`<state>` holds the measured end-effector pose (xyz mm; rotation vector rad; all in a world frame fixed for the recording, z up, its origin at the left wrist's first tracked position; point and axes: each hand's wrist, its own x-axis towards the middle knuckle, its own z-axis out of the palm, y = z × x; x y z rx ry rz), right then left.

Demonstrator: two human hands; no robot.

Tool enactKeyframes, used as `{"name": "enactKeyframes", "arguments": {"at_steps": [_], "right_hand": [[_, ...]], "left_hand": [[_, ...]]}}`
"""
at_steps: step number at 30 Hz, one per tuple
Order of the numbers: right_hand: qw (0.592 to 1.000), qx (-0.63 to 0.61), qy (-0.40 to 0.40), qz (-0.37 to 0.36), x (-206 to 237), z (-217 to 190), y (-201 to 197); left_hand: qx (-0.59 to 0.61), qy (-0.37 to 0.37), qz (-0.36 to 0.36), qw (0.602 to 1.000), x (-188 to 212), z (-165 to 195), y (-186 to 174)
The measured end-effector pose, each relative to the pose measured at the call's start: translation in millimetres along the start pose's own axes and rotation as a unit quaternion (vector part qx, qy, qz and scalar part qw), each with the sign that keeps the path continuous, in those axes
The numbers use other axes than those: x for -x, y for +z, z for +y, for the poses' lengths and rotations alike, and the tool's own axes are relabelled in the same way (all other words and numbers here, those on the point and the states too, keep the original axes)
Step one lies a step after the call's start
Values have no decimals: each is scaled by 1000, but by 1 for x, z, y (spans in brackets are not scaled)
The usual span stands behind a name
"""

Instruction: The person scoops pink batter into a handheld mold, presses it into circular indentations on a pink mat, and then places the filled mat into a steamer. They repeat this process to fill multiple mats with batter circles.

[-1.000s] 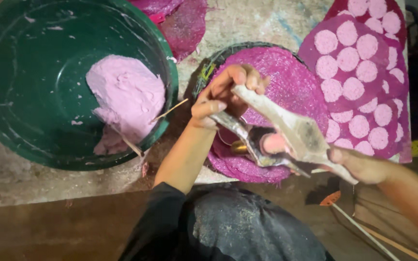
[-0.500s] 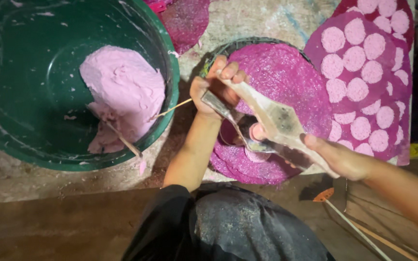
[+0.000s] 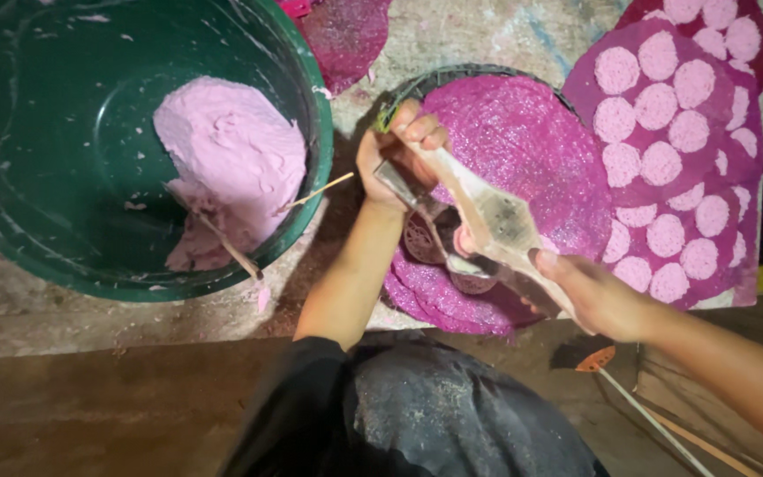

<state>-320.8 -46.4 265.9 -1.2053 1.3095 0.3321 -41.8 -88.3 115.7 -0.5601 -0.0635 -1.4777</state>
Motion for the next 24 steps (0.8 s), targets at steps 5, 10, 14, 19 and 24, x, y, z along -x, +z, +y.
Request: {"name": "enactKeyframes", "arguments": {"at_steps": [5, 10, 14, 19, 24], "right_hand": [[995, 57, -43, 76, 5, -11, 2], [980, 34, -182, 71, -4, -24, 22], [981, 27, -188, 43, -17, -21, 32], [993, -16, -112, 23, -23, -10, 31], [995, 19, -82, 49, -10, -9, 11]], "left_hand": [[-15, -57, -62, 996, -25, -5, -8], [-75, -86, -86, 990, -43, 14, 8], [-116, -87, -89, 986, -39, 32, 15], [-148, -57, -17, 987, -18, 32, 10], [-106, -46, 13, 993, -21, 7, 3]]}}
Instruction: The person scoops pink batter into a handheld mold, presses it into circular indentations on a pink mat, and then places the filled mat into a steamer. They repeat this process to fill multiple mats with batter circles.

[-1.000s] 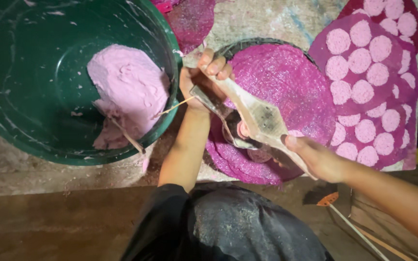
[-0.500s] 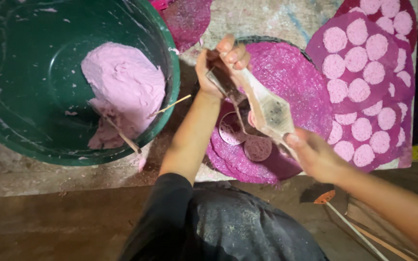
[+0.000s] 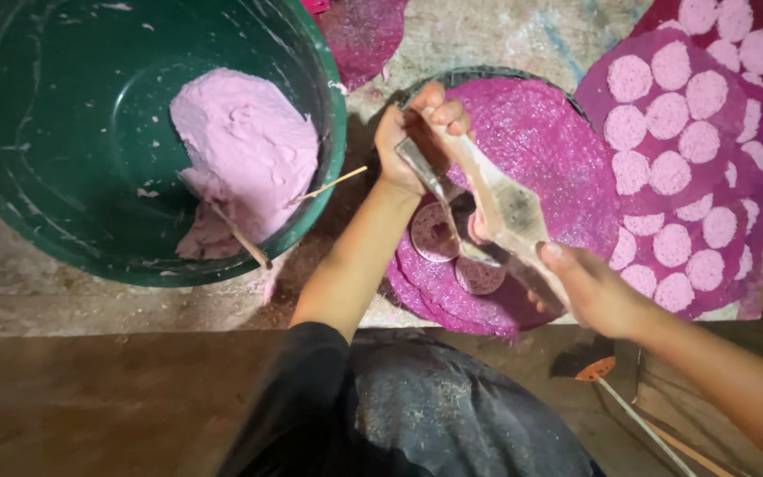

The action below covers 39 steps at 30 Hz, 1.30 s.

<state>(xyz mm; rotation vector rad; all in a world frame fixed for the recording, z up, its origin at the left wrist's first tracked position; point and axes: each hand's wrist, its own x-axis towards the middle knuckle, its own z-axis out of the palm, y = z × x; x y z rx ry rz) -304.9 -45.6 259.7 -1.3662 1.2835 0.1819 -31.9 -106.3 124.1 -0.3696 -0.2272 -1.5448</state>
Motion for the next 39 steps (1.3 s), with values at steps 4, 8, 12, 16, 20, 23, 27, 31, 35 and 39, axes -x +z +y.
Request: {"name": "enactKeyframes", "arguments": {"at_steps": [4, 8, 12, 16, 20, 23, 27, 31, 35, 39], "right_hand": [[999, 7, -1, 36, -4, -1, 0], [999, -24, 4, 35, -5, -1, 5], [998, 16, -51, 41, -7, -8, 8], [952, -109, -283, -33, -15, -12, 21], [932, -114, -344, -21, -3, 3, 30], [901, -179, -393, 38, 22, 23, 33], [832, -304, -448, 120, 37, 49, 49], [783, -363, -470, 184, 30, 65, 61], [760, -377, -461, 261, 40, 77, 66], [749, -390, -447, 296, 53, 85, 71]], "left_hand": [[-25, -14, -58, 998, -13, 9, -4], [-40, -16, -37, 998, -10, 10, -2], [-5, -19, -28, 999, -13, 4, 16], [-158, -46, -64, 984, -21, 29, 45], [-361, -90, 24, 928, 5, 45, 61], [-513, -144, 79, 842, 36, 27, 60], [-855, -198, -43, 478, 91, 10, 64], [-881, -276, -52, 380, 106, 5, 67], [-863, -280, -15, 420, 88, 7, 66], [-868, -267, 47, 415, 53, 19, 41]]}}
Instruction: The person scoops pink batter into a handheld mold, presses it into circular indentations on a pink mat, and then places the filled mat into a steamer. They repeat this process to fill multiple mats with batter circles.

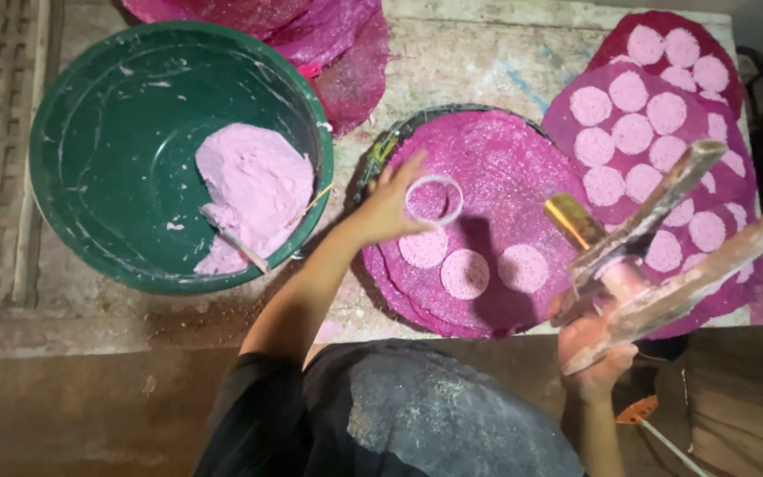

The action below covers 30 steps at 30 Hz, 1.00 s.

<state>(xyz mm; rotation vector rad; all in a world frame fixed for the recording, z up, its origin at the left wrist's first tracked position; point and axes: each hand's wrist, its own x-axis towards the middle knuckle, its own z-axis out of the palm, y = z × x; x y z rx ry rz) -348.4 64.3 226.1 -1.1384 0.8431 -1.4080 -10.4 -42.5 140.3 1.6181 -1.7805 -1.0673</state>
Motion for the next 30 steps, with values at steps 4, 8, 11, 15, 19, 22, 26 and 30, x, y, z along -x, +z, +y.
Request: {"name": "enactKeyframes", "arguments": {"at_steps": [4, 8, 11, 15, 19, 22, 26, 30], "right_hand": [[1000, -5, -3, 15, 12, 5, -8], [999, -37, 14, 5, 25, 14, -22], [999, -29, 27, 10, 31, 22, -31], [997, -55, 40, 23, 30, 31, -31], [999, -40, 29, 6, 26, 33, -22], [999, -30, 32, -6, 27, 32, -16], [998, -10, 49, -31, 30, 35, -17], [983, 27, 168, -73, 21, 41, -36]], "left_hand": [[-52, 34, 239, 969, -31, -40, 1], [257, -13, 285, 923, -11, -63, 29], [215, 36, 358, 908, 41, -47, 60], [-66, 94, 303, 946, 82, -15, 63], [-156, 151, 203, 955, 79, 6, 55], [-162, 174, 193, 952, 79, 9, 58], [-139, 164, 174, 961, 91, 11, 65], [-46, 168, 175, 969, 78, 18, 49]]}}
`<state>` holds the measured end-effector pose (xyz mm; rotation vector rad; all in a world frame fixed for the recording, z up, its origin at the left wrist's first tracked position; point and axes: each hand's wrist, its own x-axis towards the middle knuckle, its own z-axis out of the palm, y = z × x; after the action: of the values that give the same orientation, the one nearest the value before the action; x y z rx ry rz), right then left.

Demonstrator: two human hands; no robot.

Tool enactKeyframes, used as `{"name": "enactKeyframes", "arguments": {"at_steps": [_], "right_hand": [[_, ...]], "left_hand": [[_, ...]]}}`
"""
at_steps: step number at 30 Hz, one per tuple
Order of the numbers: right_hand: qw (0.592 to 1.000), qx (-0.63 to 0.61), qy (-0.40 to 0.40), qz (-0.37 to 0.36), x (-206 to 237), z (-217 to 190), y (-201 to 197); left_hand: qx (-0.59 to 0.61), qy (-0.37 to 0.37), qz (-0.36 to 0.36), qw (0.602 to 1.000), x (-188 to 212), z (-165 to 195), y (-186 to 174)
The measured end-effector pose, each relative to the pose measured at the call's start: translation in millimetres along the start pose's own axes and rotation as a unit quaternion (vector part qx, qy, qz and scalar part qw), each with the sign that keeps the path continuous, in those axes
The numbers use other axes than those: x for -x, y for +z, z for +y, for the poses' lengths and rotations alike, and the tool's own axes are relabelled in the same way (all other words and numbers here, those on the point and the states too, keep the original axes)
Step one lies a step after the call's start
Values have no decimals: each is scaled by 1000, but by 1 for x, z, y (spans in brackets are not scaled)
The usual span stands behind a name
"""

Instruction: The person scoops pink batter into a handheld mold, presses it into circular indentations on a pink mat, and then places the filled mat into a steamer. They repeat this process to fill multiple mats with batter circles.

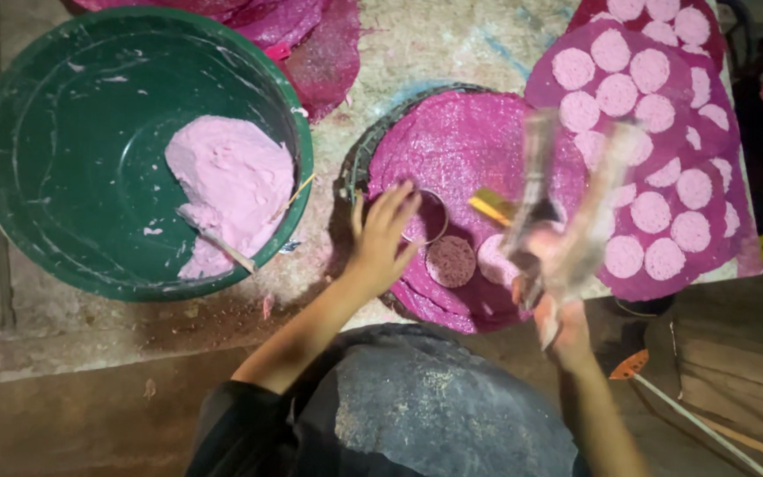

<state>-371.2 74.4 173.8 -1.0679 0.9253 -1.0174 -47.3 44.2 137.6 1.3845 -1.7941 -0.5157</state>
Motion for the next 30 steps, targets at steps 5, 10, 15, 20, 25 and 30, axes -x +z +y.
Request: {"name": "enactKeyframes", "arguments": {"at_steps": [5, 10, 15, 20, 25, 30], "right_hand": [[907, 219, 336, -126, -36, -17, -14], [854, 179, 439, -212, -93, -67, 14], [778, 482, 337, -221, -131, -103, 48], [807, 491, 240, -226, -137, -97, 81], [808, 477, 269, -218, -133, -97, 91], [756, 557, 290, -186, -133, -107, 77]], "left_hand": [[873, -103, -84, 470, -69, -13, -16], [903, -45, -25, 427, -101, -8, -7], [921, 11, 48, 386, -114, -30, -7], [919, 40, 65, 386, -112, -59, -21], [913, 16, 94, 398, -99, -66, -12], [935, -22, 100, 341, -105, -61, 21]]}}
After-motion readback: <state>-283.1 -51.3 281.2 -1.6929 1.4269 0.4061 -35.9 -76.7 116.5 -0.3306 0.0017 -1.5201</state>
